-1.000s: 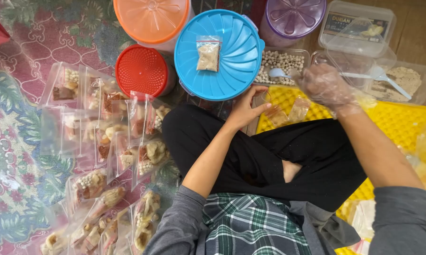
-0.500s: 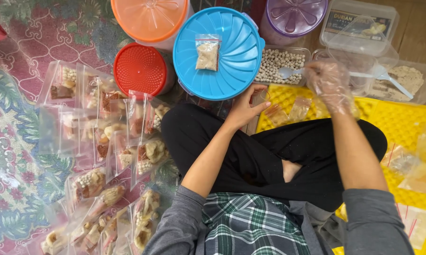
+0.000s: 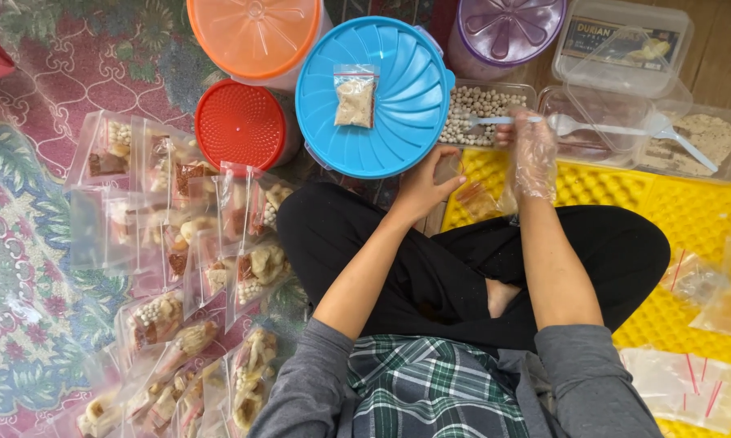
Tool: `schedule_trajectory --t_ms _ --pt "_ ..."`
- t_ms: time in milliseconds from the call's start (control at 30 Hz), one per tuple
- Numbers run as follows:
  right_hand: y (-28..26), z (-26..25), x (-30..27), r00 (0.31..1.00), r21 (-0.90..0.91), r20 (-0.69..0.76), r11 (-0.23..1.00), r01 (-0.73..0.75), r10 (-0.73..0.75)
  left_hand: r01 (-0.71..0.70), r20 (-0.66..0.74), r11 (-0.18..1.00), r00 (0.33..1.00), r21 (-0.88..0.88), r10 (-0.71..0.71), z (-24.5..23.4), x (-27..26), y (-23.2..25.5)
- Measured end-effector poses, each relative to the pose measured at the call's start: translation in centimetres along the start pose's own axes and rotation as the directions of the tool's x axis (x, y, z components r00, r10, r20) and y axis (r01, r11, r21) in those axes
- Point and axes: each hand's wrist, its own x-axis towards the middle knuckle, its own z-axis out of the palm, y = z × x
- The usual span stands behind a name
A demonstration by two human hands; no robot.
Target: Packaging various food items like beans and snacks into small plastic bags while sitting on the floor.
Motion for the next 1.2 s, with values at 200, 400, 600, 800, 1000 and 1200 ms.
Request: schedule_trajectory --t_ms 200,400,600,800,1000,1200 --pt "4.5 -3.9 5.1 0.985 0.128 -0.167 0.992 -0.010 0.031 -0.133 -0.107 0.990 0.985 0.040 0.136 3.3 3.9 -2.9" --pt "0.1 -6.7 3.1 0.980 0.221 -0.199 0.975 0.032 0.013 -0.222 -0.204 0.970 0.950 0.095 0.237 3.3 5.0 -1.2" --pt "-4.6 -6.7 -0.3 0.978 0.256 -0.209 0.966 0.043 0.011 -0.281 -0.222 0.922 0.913 0.265 0.342 3.5 5.7 -0.5" --pt "-4.1 -7.1 0.0 0.987 0.239 -0.155 0.968 0.080 -0.044 -0.321 -0.192 0.878 0.894 0.355 0.405 3.7 5.5 -0.2" --pt "-6.6 -5.7 -2.3 0.997 0.174 -0.058 0.983 0.054 -0.045 -0.333 -0.184 0.874 0.892 0.355 0.414 4.3 5.9 -1.4" --pt "-5.6 -5.8 -1.7 0.993 0.030 -0.005 0.992 0.119 -0.119 -0.325 -0.172 0.851 0.889 0.413 0.423 4.3 5.8 -1.3"
